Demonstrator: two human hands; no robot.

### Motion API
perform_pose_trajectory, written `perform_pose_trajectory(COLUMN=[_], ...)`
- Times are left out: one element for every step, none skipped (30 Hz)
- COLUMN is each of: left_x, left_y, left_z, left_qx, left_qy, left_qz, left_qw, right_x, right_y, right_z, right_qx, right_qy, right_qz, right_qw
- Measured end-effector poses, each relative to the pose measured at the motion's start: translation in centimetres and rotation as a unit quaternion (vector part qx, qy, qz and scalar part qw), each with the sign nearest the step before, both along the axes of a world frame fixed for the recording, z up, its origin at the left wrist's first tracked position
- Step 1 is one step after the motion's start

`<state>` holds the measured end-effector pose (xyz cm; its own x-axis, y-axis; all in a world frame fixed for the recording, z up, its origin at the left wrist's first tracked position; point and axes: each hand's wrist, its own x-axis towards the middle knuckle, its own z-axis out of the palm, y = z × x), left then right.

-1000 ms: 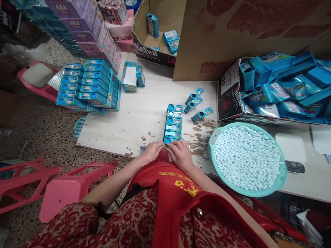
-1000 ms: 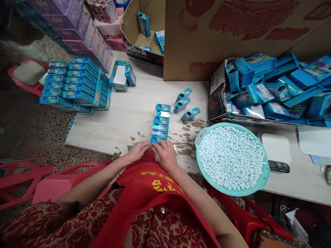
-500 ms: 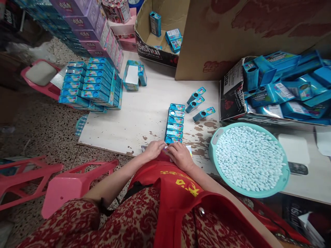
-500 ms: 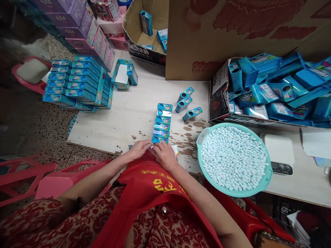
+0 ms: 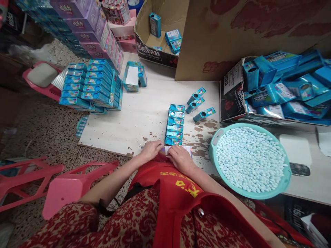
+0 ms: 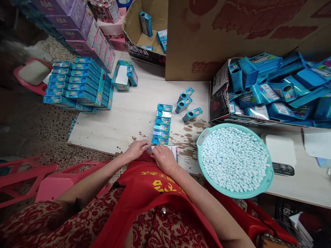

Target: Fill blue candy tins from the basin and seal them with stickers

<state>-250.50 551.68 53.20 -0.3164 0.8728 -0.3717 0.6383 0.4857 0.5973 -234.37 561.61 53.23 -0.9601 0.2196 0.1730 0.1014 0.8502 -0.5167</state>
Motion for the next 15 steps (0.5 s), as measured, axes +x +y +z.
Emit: perform_pose_trajectory(left_x=[0.1, 0.2, 0.3, 0.5, 0.7, 0.9, 1.0, 1.0, 1.0, 0.8, 0.4, -0.1, -0.7, -1.4, -2.1], left_y=[-0.1, -0.1, -0.1, 0.1, 0.3, 0.6, 1.0, 1.5, 2.1, 2.8, 3.5, 4.2, 5.1, 5.9, 6.8], left_z=[0.5, 1.1, 1.7, 2.3, 2.7, 3.1, 3.3, 3.3, 3.3, 3.2, 3.0, 2.8, 2.7, 2.5, 2.4], left_qx=[0.022, 0.053, 0.088, 0.12, 0.146, 0.158, 0.157, 0.146, 0.132, 0.119, 0.11, 0.107, 0.11, 0.116, 0.121], left_qy=[0.024, 0.037, 0.027, -0.012, -0.074, -0.146, -0.214, -0.267, -0.302, -0.321, -0.329, -0.327, -0.317, -0.299, -0.273], left_qz=[0.015, 0.033, 0.051, 0.065, 0.076, 0.083, 0.091, 0.106, 0.125, 0.142, 0.15, 0.15, 0.143, 0.129, 0.113], left_qw=[0.999, 0.997, 0.994, 0.99, 0.984, 0.973, 0.96, 0.947, 0.936, 0.929, 0.926, 0.927, 0.931, 0.938, 0.948], right_x=[0.1, 0.1, 0.1, 0.0, -0.1, -0.3, -0.6, -1.0, -1.5, -2.0, -2.5, -3.2, -3.9, -4.6, -5.4], right_y=[0.1, 0.3, 0.5, 0.8, 1.1, 1.5, 1.9, 2.2, 2.5, 2.9, 3.2, 3.5, 3.8, 4.1, 4.4], right_z=[0.6, 1.3, 2.0, 2.7, 3.2, 3.7, 4.0, 4.1, 3.9, 3.6, 3.1, 2.4, 1.6, 0.7, -0.1], right_qx=[-0.047, -0.098, -0.147, -0.19, -0.227, -0.259, -0.29, -0.32, -0.347, -0.368, -0.381, -0.381, -0.364, -0.336, -0.299], right_qy=[0.006, 0.018, 0.033, 0.051, 0.068, 0.082, 0.094, 0.104, 0.112, 0.119, 0.127, 0.134, 0.139, 0.142, 0.141], right_qz=[-0.022, -0.051, -0.083, -0.112, -0.137, -0.157, -0.174, -0.19, -0.207, -0.227, -0.252, -0.281, -0.315, -0.351, -0.385], right_qw=[0.999, 0.994, 0.985, 0.974, 0.962, 0.95, 0.936, 0.922, 0.908, 0.894, 0.881, 0.871, 0.865, 0.862, 0.861])
